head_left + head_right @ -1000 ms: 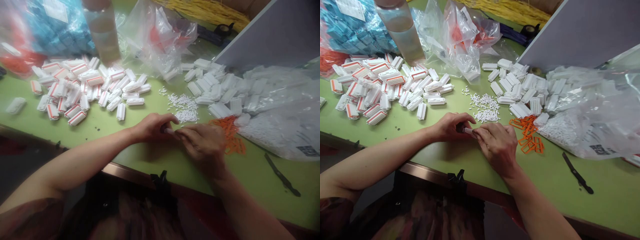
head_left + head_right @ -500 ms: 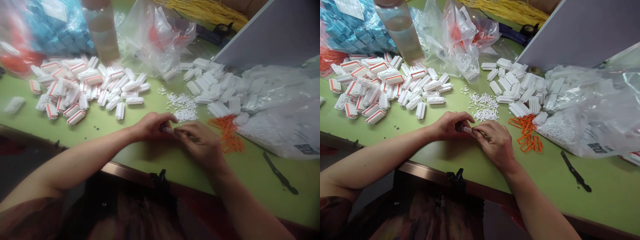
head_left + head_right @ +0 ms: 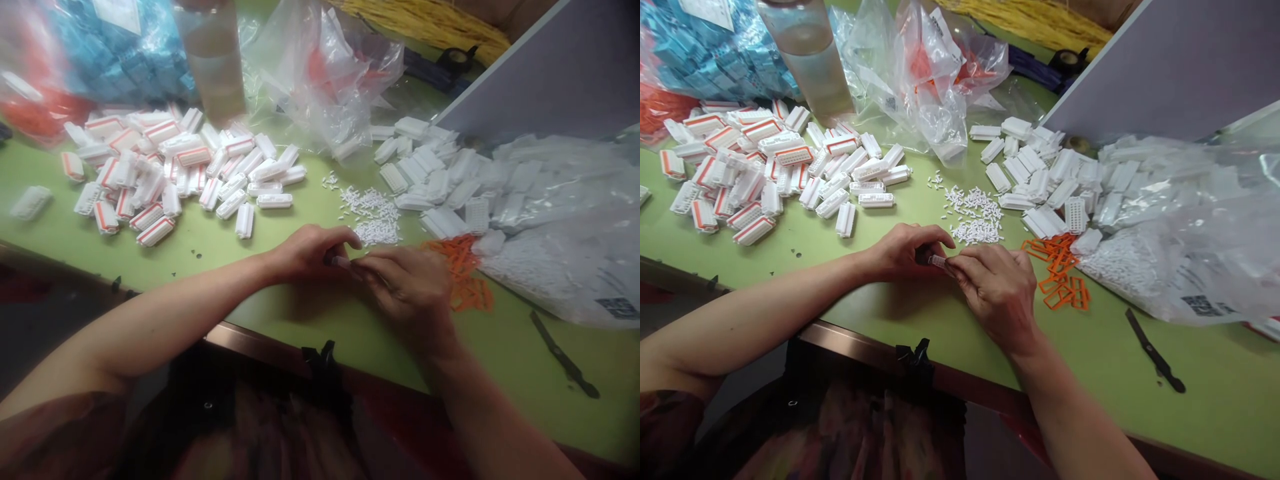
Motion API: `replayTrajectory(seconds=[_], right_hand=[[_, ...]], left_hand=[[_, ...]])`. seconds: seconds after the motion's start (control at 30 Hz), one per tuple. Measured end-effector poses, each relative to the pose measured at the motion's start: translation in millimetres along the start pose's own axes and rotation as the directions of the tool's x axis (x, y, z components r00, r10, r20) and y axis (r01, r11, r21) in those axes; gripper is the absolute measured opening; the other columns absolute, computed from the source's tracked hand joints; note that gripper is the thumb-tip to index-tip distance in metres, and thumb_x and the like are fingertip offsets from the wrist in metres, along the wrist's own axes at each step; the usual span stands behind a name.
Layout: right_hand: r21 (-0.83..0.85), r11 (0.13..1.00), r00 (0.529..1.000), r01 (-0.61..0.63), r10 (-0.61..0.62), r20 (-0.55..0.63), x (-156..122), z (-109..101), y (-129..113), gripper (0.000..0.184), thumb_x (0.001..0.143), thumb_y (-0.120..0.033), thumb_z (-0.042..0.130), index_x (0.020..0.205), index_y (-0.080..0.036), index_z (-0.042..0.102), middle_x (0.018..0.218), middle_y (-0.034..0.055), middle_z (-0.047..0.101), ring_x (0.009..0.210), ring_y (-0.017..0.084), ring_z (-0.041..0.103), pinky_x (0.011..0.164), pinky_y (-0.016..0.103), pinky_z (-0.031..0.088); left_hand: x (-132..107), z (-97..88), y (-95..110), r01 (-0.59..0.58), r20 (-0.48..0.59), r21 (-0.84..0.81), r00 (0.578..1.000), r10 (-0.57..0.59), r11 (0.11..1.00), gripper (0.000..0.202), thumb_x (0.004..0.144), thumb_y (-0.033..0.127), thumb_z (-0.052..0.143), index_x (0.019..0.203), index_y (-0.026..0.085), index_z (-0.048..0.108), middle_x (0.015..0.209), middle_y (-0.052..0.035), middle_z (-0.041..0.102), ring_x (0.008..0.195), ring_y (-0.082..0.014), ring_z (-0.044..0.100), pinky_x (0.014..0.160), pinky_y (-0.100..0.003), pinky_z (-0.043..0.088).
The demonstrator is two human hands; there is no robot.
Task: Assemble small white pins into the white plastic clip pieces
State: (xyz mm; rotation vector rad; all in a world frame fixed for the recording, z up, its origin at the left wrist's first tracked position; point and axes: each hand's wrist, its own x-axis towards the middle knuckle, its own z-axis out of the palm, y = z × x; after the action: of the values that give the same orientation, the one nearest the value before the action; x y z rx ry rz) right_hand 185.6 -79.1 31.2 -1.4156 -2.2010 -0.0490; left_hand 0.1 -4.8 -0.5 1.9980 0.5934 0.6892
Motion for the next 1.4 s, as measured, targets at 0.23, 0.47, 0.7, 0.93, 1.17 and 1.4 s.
replayTrajectory(seconds=[0.23, 0.47, 0.7, 0.93, 1.17, 1.4], right_hand=[[0.069, 0.996, 0.998, -0.057, 0.055, 0.035, -0.6, -0.4, 4.5, 0.016, 0.092, -0.029, 0.054, 0.084, -0.024, 0.067, 0.084, 0.0032, 0.071, 0.081, 0.018, 0.065, 0.067, 0.033, 0.038], [0.058, 0.998, 0.999, -0.036, 0.035, 0.021, -0.7, 0.5, 2.7, 0.013, 0.089, -0.031, 0.060, 0.084, -0.025, 0.070, 0.082, 0.0019, 0.073, 0.075, 0.017, 0.065, 0.067, 0.033, 0.038], [0.092, 0.993, 0.996, -0.068, 0.072, -0.043, 0.6, -2.2, 0.9, 0.012, 0.089, -0.030, 0.061, 0.082, -0.026, 0.069, 0.081, 0.0014, 0.072, 0.077, 0.018, 0.066, 0.068, 0.035, 0.040], [-0.052, 0.998, 0.999, 0.022, -0.024, -0.039, -2.2, -0.8, -0.9, 0.010, 0.089, -0.027, 0.061, 0.082, -0.026, 0.069, 0.080, -0.0006, 0.073, 0.073, 0.016, 0.063, 0.068, 0.035, 0.035], [-0.223, 0.958, 0.983, 0.178, -0.185, -0.008, 0.1, -7.3, -5.0, 0.009, 0.088, -0.024, 0.061, 0.089, -0.025, 0.070, 0.082, -0.0003, 0.072, 0.072, 0.015, 0.059, 0.066, 0.035, 0.030], [-0.067, 0.992, 0.994, 0.106, -0.104, 0.036, -3.8, -9.1, 0.5, 0.013, 0.088, -0.029, 0.060, 0.094, -0.028, 0.072, 0.089, 0.0012, 0.072, 0.076, 0.016, 0.061, 0.067, 0.034, 0.035]], left_hand=[[0.5, -1.1, 2.1, 0.030, 0.016, -0.050, 0.999, -0.029, 0.998, 0.033, 0.076, 0.037, 0.071, 0.097, 0.016, 0.058, 0.071, 0.0024, 0.067, 0.058, -0.0056, 0.053, 0.060, -0.019, 0.043], [0.7, -1.5, 1.4, 0.023, 0.025, -0.055, 0.999, -0.021, 0.998, 0.030, 0.076, 0.032, 0.071, 0.099, 0.016, 0.058, 0.072, 0.0023, 0.066, 0.060, -0.0058, 0.054, 0.063, -0.019, 0.043], [1.0, -0.8, 1.1, 0.031, 0.015, -0.056, 0.999, -0.031, 0.998, 0.032, 0.076, 0.038, 0.070, 0.097, 0.016, 0.058, 0.070, 0.0026, 0.065, 0.058, -0.0061, 0.053, 0.060, -0.019, 0.043], [0.9, 0.5, 0.6, 0.025, 0.003, -0.026, 1.000, -0.025, 0.999, 0.029, 0.075, 0.032, 0.070, 0.098, 0.017, 0.059, 0.070, 0.0031, 0.066, 0.058, -0.0055, 0.052, 0.060, -0.019, 0.042], [0.8, 0.8, -0.1, 0.015, -0.005, -0.003, 1.000, -0.015, 1.000, 0.027, 0.075, 0.029, 0.069, 0.097, 0.017, 0.059, 0.069, 0.0038, 0.066, 0.057, -0.0047, 0.051, 0.060, -0.018, 0.043], [0.3, -1.6, 2.9, 0.060, 0.007, -0.028, 0.998, -0.060, 0.998, 0.029, 0.076, 0.031, 0.069, 0.099, 0.016, 0.060, 0.071, 0.0025, 0.066, 0.058, -0.0054, 0.052, 0.060, -0.018, 0.043]])
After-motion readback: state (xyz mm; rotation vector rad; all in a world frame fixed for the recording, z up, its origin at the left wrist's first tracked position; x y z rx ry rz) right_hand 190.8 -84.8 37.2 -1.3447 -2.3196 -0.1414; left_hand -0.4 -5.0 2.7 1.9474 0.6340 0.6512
